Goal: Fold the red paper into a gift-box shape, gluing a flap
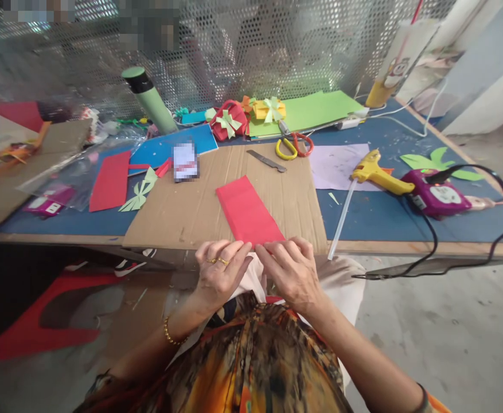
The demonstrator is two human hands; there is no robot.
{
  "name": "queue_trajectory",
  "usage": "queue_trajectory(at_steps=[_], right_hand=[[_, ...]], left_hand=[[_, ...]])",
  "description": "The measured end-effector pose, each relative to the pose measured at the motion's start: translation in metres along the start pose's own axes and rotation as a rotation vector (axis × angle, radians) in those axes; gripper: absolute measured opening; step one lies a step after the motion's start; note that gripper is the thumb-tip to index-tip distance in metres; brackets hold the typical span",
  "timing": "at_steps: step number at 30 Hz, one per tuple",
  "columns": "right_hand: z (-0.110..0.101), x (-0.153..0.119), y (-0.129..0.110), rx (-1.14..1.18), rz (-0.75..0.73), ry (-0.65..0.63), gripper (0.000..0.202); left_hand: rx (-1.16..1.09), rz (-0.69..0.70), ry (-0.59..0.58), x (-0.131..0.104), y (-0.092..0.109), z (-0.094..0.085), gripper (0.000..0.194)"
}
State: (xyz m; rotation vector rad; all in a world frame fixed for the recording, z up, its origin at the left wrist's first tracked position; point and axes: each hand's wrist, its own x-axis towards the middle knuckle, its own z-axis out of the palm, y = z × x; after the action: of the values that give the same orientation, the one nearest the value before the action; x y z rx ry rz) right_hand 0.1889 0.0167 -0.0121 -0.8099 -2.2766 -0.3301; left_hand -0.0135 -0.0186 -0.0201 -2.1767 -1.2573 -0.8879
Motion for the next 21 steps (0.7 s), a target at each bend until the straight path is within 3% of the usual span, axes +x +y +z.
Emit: queue_trajectory(at_steps=[3, 6, 9, 12, 14, 17, 21], right_hand=[[-0.007, 0.003, 0.006, 0.031, -0.054, -0.015, 0.025], [-0.014, 0.002, 0.012, 0.035, -0.065, -0.054, 0.022], [-0.019, 0.001, 0.019, 0.000, -0.065, -0.062, 0.025], [-0.017, 0.005, 0.027, -0.050, -0.001, -0.060, 0.026], [-0.013, 0.010, 0.034, -0.096, 0.078, -0.054, 0.028], [-0.005, 0.018, 0.039, -0.164, 0.166, -0.030, 0.027], [-0.001, 0.027, 0.020, -0.146, 0.153, 0.005, 0.025]], left_hand=[[-0.093, 0.063, -0.015, 0.006, -0.017, -0.006, 0.039], [-0.073, -0.021, -0.061, 0.021, -0.057, -0.013, 0.040], [-0.088, -0.143, -0.266, 0.039, -0.103, -0.017, 0.038], [-0.132, -0.133, -0.455, 0.048, -0.128, -0.020, 0.036], [-0.143, -0.121, -0.487, 0.047, -0.127, -0.024, 0.029], [-0.085, -0.106, -0.465, 0.037, -0.105, -0.034, 0.020], [0.048, -0.066, -0.438, 0.027, -0.069, -0.041, 0.020]])
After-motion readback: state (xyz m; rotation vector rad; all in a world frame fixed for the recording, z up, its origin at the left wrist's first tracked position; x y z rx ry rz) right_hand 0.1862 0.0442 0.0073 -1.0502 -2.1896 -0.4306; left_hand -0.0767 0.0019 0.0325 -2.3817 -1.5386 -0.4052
